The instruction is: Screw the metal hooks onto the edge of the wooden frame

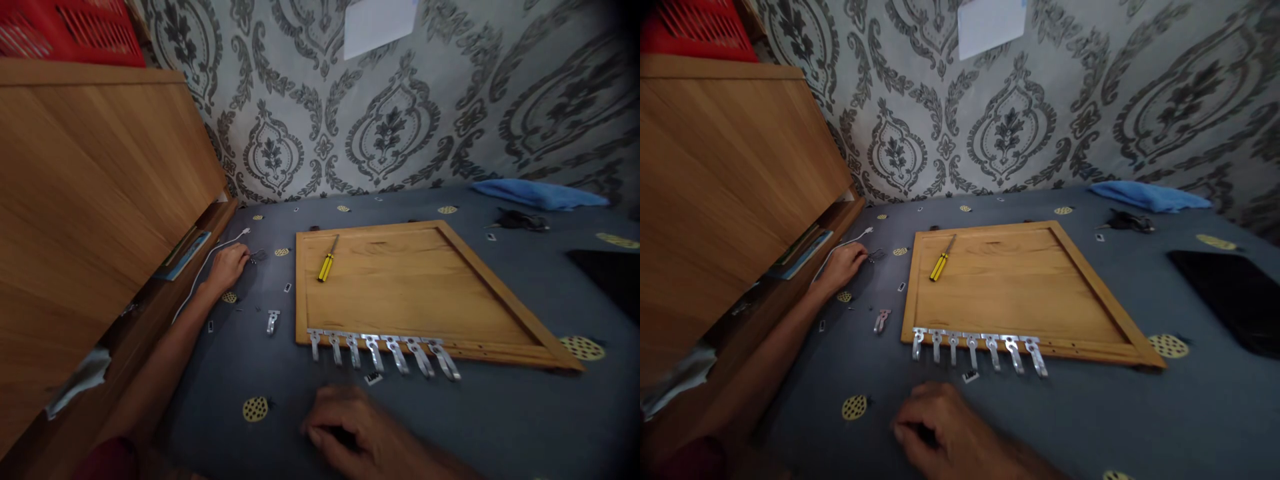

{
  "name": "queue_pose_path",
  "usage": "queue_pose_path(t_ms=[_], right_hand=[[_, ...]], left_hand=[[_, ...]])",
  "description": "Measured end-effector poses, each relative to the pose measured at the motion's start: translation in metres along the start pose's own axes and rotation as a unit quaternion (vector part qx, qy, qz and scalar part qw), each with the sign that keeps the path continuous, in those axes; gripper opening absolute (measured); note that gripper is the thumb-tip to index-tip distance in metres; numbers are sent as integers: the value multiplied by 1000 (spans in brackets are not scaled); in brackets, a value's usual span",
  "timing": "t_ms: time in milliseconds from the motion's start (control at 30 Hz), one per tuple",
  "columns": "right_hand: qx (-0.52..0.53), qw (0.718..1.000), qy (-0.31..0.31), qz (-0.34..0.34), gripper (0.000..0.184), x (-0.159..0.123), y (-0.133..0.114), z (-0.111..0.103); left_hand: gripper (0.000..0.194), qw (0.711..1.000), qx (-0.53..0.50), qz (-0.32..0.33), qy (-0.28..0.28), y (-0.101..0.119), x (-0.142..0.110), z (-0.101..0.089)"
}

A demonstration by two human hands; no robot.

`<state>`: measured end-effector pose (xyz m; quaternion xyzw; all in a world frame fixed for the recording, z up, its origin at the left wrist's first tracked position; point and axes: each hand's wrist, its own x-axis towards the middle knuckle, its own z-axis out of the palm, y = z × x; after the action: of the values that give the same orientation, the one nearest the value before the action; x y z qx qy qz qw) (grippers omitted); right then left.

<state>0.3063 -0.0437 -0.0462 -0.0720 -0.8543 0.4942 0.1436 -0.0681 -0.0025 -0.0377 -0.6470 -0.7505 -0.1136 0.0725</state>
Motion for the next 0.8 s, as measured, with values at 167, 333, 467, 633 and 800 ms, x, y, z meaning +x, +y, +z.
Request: queue_pose_path(t_ms=[167,333,467,633,800], right_hand=[[-8,1000,-14,19,24,1,-1,-2],[-24,999,-29,22,22,0,-4,-4],[-30,999,-25,12,23,1,-2,-3],[-21,1000,-14,16,22,1,-1,-1],[-16,999,-29,16,24,0,-4,-3]], left_hand=[[35,999,-30,-2,-17,-8,24,-1],[35,999,-52,-9,-15,-10,30,-1],[35,998,-57,-9,1,-6,16,-3],[34,998,-61,4,-23,0,-4,0],[34,997,-67,16,-44,2,-12,-4]])
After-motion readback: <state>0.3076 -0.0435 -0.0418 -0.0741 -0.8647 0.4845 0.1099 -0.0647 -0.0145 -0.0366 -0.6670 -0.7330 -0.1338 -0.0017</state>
